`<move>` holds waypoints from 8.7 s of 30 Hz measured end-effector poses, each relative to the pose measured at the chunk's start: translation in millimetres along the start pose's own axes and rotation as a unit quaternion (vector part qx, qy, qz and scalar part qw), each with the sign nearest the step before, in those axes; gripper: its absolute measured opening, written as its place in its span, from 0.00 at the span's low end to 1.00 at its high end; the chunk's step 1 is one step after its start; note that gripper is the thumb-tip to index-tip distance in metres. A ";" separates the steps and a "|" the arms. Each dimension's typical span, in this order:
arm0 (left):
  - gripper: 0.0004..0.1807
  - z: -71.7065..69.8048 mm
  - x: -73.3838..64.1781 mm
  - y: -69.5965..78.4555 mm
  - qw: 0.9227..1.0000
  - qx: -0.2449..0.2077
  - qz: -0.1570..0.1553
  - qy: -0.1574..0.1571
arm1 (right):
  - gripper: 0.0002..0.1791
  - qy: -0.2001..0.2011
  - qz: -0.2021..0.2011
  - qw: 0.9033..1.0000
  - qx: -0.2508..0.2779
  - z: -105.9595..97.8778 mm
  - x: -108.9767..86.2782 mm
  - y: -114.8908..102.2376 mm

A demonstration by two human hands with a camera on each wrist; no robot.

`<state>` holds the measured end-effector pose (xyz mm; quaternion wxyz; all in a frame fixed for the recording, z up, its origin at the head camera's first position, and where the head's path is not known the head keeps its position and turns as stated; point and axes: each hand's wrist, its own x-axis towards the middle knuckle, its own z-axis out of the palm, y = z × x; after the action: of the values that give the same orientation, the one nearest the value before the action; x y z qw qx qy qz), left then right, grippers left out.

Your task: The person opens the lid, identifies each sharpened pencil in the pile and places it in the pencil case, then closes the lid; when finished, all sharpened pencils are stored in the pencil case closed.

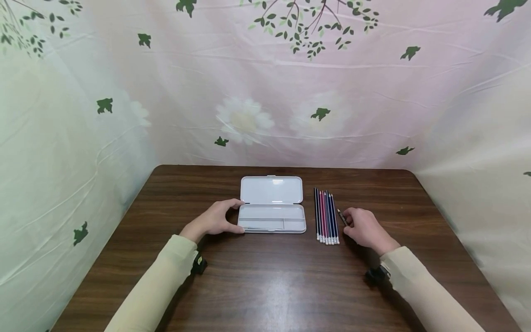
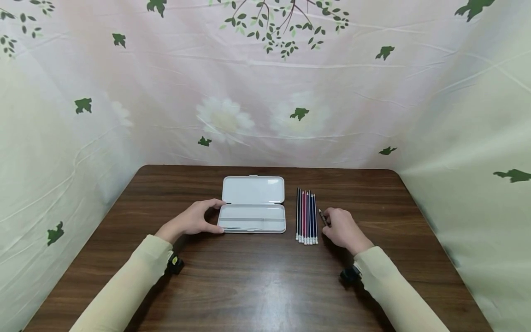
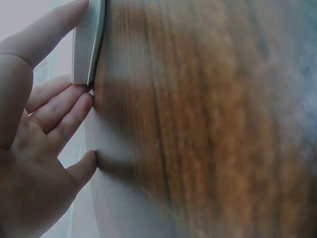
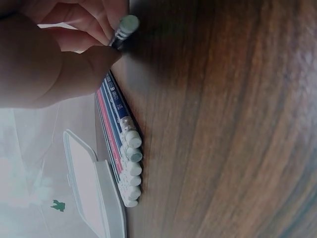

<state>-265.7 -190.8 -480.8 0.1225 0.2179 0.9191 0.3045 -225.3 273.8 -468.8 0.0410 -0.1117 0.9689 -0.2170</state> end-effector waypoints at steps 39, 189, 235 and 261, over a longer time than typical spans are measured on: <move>0.49 -0.1 0.2 -0.2 1.000 0.000 0.010 0.006 | 0.11 0.065 -0.123 0.989 0.047 8.4 16.0 -44.3; 0.48 0.2 -2.1 3.0 1.000 -0.001 0.002 0.004 | 0.20 0.032 -0.012 0.999 0.010 2.1 11.2 3.2; 0.48 0.3 -1.7 3.9 1.000 0.002 0.000 0.006 | 0.11 0.066 -0.076 0.995 0.026 3.7 12.7 -19.8; 0.48 2.3 -2.2 1.0 1.000 -0.001 0.000 0.011 | 0.13 0.074 -0.209 0.975 0.007 29.0 45.8 -91.8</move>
<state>-262.6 -189.9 -481.8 0.1126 0.2143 0.9200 0.3082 -247.9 170.3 -457.0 -0.0766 -0.2949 0.9229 -0.2355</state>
